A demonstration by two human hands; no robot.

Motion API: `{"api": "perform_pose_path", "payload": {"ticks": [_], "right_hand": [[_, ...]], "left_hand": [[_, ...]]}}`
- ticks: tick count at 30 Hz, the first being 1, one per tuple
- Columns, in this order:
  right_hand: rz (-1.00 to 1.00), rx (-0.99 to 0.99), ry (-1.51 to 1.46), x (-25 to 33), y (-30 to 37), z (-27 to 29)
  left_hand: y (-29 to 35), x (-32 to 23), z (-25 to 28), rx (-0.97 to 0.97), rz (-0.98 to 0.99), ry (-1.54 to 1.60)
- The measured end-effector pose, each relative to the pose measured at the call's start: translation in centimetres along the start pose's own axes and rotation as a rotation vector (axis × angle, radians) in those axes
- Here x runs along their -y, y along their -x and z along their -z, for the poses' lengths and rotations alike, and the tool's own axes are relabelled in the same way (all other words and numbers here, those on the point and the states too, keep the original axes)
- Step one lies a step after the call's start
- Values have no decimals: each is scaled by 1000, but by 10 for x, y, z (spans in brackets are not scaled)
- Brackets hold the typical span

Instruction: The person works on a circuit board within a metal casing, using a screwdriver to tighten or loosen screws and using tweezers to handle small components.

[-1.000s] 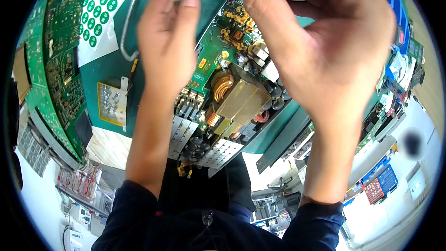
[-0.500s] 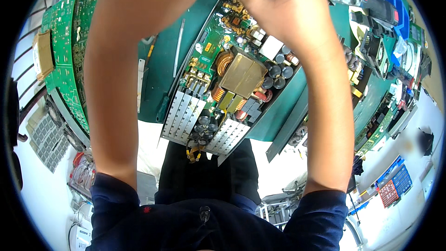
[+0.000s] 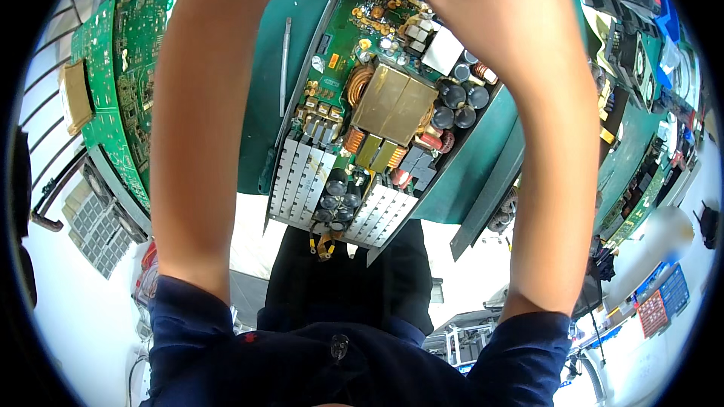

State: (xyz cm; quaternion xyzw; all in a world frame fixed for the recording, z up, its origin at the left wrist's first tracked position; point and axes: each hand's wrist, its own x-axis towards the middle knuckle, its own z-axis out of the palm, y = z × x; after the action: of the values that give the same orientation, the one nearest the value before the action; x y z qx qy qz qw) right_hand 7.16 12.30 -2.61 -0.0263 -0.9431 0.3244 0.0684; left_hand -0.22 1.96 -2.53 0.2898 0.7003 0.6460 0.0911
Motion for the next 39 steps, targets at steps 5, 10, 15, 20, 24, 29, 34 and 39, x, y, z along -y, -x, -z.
{"api": "perform_pose_path", "payload": {"ticks": [5,10,15,20,24,29,34,39], "right_hand": [[8,-194,-13,-36,17,-11],[15,100,155,-94,7,-33],[13,213,383,-137,17,-60],[-197,280,247,-100,6,-51],[-169,249,272,-101,7,-50],[-159,237,270,-103,7,-50],[-176,242,274,-101,8,-51],[-166,198,239,-102,9,-52]], "left_hand": [[-11,40,17,36,-60,515],[-20,45,-1,229,-330,338],[-12,10,-16,207,14,410],[-16,44,12,203,-127,585],[-15,67,32,204,-213,783],[12,35,14,28,-145,387],[0,42,3,-86,-131,517],[-4,19,-16,-580,226,1026]]}}
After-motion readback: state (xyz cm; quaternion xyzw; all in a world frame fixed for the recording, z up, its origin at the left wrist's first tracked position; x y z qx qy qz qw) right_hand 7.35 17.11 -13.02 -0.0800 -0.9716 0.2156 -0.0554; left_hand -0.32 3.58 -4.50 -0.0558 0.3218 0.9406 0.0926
